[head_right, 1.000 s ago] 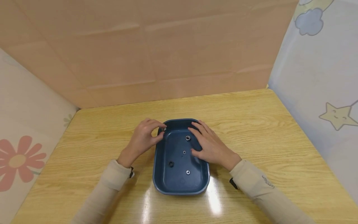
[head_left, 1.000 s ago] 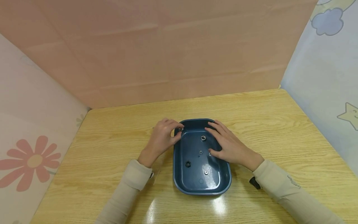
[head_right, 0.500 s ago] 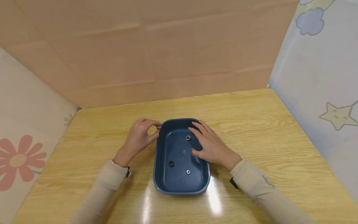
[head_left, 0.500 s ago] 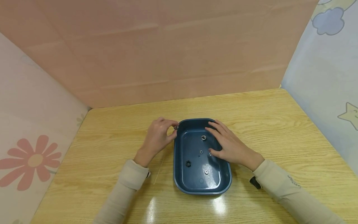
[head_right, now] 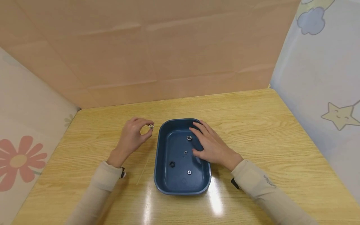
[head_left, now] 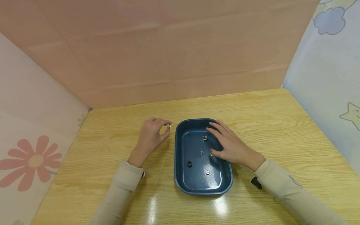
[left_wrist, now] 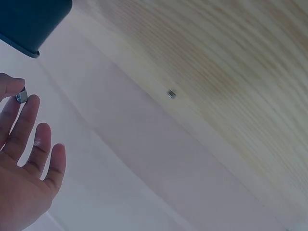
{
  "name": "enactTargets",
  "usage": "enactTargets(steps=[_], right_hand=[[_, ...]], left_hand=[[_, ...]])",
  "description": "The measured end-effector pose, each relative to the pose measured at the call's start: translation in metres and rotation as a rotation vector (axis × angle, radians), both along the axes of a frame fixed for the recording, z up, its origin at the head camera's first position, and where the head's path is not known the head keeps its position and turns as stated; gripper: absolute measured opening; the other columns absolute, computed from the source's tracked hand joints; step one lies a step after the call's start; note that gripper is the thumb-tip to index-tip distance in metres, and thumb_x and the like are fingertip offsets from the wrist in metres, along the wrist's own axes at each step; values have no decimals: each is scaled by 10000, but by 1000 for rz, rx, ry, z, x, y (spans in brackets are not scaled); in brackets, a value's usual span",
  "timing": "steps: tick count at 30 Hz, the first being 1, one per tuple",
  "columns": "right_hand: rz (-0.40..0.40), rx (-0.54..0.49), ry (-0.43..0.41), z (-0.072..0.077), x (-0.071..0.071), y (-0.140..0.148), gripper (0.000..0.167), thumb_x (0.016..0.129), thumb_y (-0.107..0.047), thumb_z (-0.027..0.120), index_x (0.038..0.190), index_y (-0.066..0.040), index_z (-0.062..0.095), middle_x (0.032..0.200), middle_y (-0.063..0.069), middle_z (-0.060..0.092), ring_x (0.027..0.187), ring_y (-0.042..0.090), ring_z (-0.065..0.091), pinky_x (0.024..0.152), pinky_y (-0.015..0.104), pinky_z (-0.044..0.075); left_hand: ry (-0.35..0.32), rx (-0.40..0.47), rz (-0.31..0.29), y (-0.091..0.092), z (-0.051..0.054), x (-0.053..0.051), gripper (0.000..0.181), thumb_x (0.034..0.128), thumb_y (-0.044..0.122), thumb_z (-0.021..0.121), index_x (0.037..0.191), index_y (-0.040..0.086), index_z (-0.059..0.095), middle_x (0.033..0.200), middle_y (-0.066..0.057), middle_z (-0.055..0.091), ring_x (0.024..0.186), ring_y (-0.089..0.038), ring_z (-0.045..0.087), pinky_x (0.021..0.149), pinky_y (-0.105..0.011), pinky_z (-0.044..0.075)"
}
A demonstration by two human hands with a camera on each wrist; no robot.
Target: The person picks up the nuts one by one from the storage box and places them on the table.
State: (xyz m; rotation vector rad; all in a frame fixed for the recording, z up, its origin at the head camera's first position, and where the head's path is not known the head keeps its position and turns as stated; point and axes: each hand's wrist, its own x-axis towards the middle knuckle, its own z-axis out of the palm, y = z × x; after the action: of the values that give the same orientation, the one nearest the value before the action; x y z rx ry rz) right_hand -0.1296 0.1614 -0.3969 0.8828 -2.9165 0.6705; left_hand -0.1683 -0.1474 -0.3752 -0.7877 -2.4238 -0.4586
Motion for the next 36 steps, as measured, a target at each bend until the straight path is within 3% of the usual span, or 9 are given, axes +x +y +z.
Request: enactTargets(steps=[11,21,36], right_hand=[[-7,-2,-10,0,1,-1,757,864,-279,726,1496,-25,397,1609,176,269,1501,444,149,1158,652,246],[-10,3,-8,-1,0,0,756,862,-281,728,1495,-29,402,1607,178,273,1504,438,147,1163,647,243],[-13,0,-14,-1,0,0,757,861,-284,728,1496,-31,401,1608,174,272,1504,436,149,1157,652,250]], left_hand=[[1,28,34,-19,-3,-3,164,795,79,800,957,83,772,887,-53,779,764,-259,663,680,-419,522],[-64,37,105,-32,-9,-1,174,807,75,794,979,89,768,930,-64,779,811,-276,655,735,-451,513],[-76,22,152,-52,-14,1,192,799,86,803,988,78,770,935,-77,780,837,-313,676,745,-485,528]])
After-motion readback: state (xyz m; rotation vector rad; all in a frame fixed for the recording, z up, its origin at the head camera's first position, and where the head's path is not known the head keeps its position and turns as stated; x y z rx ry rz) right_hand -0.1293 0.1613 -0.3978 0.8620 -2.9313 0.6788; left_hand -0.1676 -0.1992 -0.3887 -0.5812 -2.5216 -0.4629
